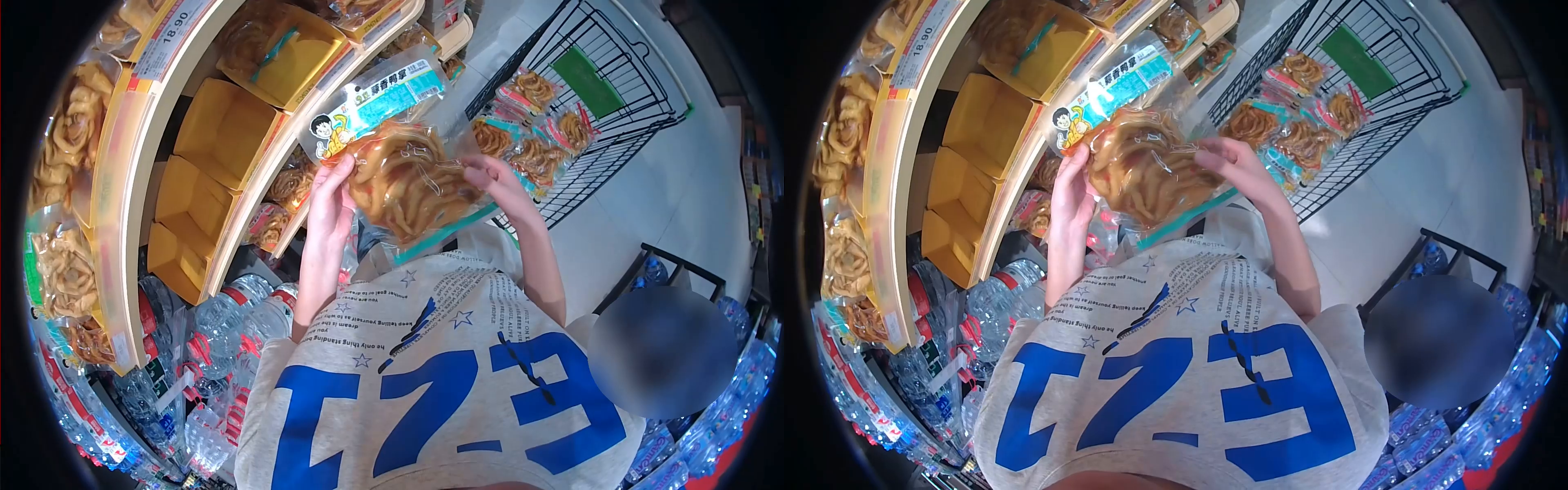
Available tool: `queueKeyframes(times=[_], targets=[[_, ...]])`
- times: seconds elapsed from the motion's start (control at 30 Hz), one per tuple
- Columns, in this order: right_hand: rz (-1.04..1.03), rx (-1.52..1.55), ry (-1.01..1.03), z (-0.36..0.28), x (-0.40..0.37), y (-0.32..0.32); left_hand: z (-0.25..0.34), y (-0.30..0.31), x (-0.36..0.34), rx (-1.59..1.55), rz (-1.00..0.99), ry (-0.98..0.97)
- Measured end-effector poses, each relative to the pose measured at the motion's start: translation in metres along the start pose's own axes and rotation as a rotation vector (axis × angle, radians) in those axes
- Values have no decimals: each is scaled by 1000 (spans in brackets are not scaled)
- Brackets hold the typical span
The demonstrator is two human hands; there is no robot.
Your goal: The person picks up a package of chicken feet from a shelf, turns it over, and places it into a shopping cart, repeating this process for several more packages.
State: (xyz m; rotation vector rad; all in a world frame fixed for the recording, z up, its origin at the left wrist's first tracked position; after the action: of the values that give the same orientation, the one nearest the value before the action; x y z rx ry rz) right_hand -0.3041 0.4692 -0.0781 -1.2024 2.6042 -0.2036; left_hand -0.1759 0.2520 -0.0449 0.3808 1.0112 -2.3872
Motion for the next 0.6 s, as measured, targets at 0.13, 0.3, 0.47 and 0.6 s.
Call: queueKeyframes(times=[0.13, 0.3, 0.47, 0.6], targets=[[63, -79, -67, -9, 1, -17, -4, 9, -7, -16, 49, -34], [-5, -59, -65, 5, -4, -11, -4, 3, -11, 6, 31, -74], [105, 35, -93, -3, -7, -23, -14, 11, -11, 41, 49, -25], [63, -117, -97, -7, -12, -16, -14, 2, -17, 32, 70, -64]])
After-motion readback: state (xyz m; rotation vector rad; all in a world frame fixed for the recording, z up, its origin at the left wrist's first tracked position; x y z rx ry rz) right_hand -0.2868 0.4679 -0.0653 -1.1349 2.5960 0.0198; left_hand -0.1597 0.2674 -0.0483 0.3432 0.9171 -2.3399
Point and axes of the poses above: each hand's wrist, its own x-axis towards the middle knuckle, its own y-axis out of the back of the hand, z = x × y, the point moved 4 cm from there along x, towards the middle knuckle, and after that the axes turned 6 degrees about y, right-handed, at the moved point
